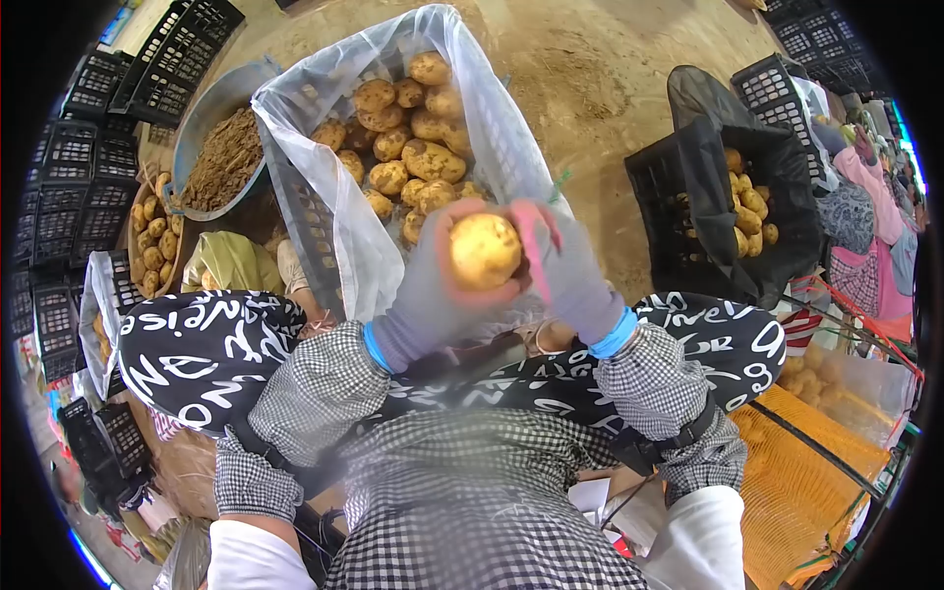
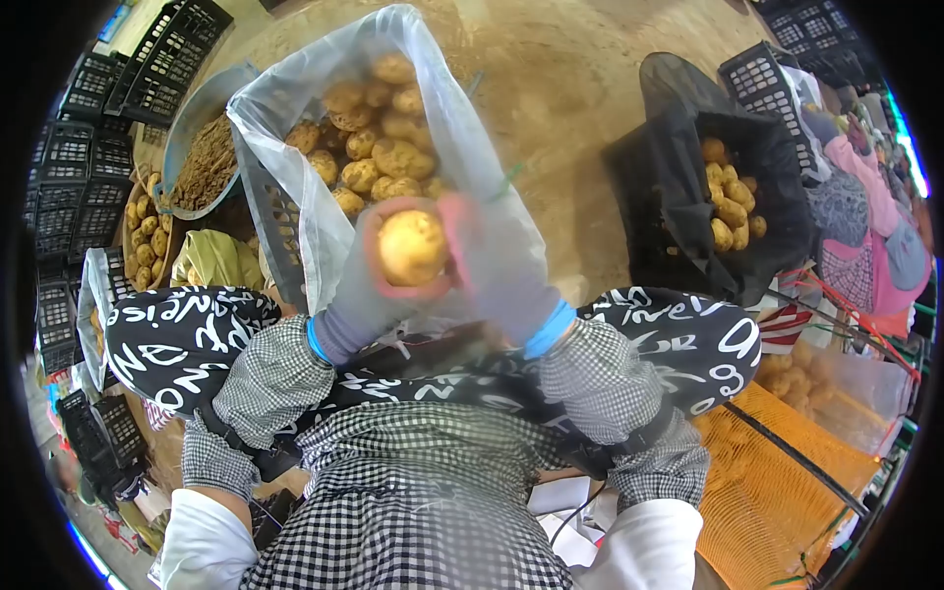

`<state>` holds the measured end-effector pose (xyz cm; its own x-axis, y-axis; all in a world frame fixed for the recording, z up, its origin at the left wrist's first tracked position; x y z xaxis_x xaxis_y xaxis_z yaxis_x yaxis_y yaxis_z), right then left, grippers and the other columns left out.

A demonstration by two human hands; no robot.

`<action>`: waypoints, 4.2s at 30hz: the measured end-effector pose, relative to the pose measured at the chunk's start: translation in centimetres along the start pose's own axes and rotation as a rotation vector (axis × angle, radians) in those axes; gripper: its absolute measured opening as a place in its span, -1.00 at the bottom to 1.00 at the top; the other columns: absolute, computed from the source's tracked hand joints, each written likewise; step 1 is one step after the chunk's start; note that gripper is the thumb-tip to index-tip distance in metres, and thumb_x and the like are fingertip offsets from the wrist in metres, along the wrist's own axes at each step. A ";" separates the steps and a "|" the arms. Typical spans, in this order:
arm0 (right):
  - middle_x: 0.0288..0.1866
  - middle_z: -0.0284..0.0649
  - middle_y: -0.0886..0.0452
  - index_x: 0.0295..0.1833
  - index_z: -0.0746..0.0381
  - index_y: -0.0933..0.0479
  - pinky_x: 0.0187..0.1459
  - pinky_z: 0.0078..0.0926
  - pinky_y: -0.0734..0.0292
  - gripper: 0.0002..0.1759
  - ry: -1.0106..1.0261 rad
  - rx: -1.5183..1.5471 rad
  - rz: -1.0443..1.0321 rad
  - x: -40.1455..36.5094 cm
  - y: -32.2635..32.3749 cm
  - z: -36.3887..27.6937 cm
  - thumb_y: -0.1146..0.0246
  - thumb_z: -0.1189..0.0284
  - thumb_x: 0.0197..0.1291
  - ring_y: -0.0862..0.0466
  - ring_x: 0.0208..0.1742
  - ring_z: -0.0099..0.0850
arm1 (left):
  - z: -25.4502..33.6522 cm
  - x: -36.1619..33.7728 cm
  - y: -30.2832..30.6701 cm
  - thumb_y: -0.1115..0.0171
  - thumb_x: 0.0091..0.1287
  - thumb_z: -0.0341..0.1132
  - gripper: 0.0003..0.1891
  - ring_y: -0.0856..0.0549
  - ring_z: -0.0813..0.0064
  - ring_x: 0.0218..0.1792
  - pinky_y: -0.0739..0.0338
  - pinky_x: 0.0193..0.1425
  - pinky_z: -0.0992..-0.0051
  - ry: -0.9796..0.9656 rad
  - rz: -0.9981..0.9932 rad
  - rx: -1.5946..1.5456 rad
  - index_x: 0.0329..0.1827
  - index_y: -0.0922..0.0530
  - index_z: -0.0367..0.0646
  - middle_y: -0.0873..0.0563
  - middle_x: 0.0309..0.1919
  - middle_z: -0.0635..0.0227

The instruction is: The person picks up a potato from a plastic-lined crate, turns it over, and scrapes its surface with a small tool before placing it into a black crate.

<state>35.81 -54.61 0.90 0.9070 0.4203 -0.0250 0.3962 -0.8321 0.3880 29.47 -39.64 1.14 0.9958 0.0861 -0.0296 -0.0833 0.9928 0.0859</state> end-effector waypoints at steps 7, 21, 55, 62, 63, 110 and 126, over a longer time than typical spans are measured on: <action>-0.14 -0.28 -0.64 0.30 0.27 -0.49 -0.15 -0.55 -0.54 -0.49 0.099 0.008 -0.068 0.1 0.5 0.2 -0.04 0.11 0.50 -0.63 -0.22 -0.51 | -0.2 0.3 0.6 -0.50 0.06 -0.49 -0.21 -0.60 0.51 0.05 -0.61 0.09 0.48 0.299 -0.018 -0.329 0.35 -0.24 -0.21 -0.53 0.05 0.29; -0.41 -0.28 -0.62 0.37 0.39 -0.43 0.05 -0.52 -0.48 -0.55 -0.020 0.402 -0.124 -0.4 1.1 -3.1 -0.04 0.41 0.47 -0.60 -0.26 -0.55 | 0.1 0.1 2.2 -0.50 0.17 -0.37 -0.14 -0.62 0.61 -0.16 -0.57 -0.26 0.59 0.453 -0.166 -0.535 0.48 -0.16 -0.12 -0.57 0.04 0.37; -0.41 -0.26 -0.64 0.31 0.42 -0.47 0.00 -0.54 -0.50 -0.59 -0.028 0.476 -0.103 -0.1 0.8 -3.2 -0.01 0.43 0.49 -0.62 -0.26 -0.56 | 0.6 0.9 2.9 -0.53 0.16 -0.29 -0.12 -0.61 0.65 -0.22 -0.51 -0.28 0.63 0.457 -0.182 -0.495 0.49 -0.16 -0.16 -0.59 -0.04 0.41; -0.40 -0.28 -0.64 0.31 0.43 -0.47 0.01 -0.56 -0.49 -0.60 -0.072 0.392 -0.136 -0.6 0.5 -2.9 -0.05 0.48 0.47 -0.62 -0.28 -0.56 | -0.1 0.7 2.9 -0.51 0.18 -0.26 -0.18 -0.62 0.65 -0.30 -0.49 -0.35 0.65 0.483 -0.199 -0.445 0.44 -0.20 -0.17 -0.61 -0.12 0.40; -0.39 -0.28 -0.65 0.31 0.43 -0.47 0.01 -0.56 -0.50 -0.60 -0.056 0.385 -0.137 -0.7 0.4 -2.6 -0.05 0.48 0.47 -0.63 -0.29 -0.56 | -0.1 0.7 2.9 -0.50 0.19 -0.26 -0.19 -0.62 0.65 -0.30 -0.49 -0.36 0.65 0.488 -0.203 -0.442 0.43 -0.20 -0.17 -0.61 -0.12 0.40; -0.26 -0.18 -0.67 0.38 0.49 -0.36 0.16 -0.38 -0.50 -0.51 0.115 0.317 -0.268 -0.7 0.9 -2.2 -0.08 0.44 0.44 -0.66 -0.10 -0.39 | -0.3 1.9 3.7 -0.55 0.04 -0.37 -0.21 -0.68 0.52 -0.19 -0.66 -0.13 0.52 0.197 0.006 -0.026 0.31 -0.28 -0.22 -0.50 0.07 0.20; -0.32 -0.20 -0.67 0.36 0.46 -0.41 0.10 -0.44 -0.49 -0.54 0.052 0.430 -0.138 -0.7 1.0 -3.1 -0.04 0.53 0.40 -0.64 -0.17 -0.47 | 0.8 1.6 3.4 -0.53 0.06 -0.49 -0.17 -0.55 0.52 0.11 -0.56 0.16 0.51 0.241 -0.069 -0.292 0.40 -0.24 -0.16 -0.47 0.15 0.29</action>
<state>35.18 -54.62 4.14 0.8375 0.5464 0.0009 0.5461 -0.8371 -0.0334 30.81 -36.18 2.19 0.9651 0.0002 -0.2621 -0.0576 0.9757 -0.2112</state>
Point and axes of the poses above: each hand's wrist, its own x-axis towards the middle knuckle, its own y-axis out of the back of the hand, z = x × y, the point moved 3 cm from there along x, towards the middle knuckle
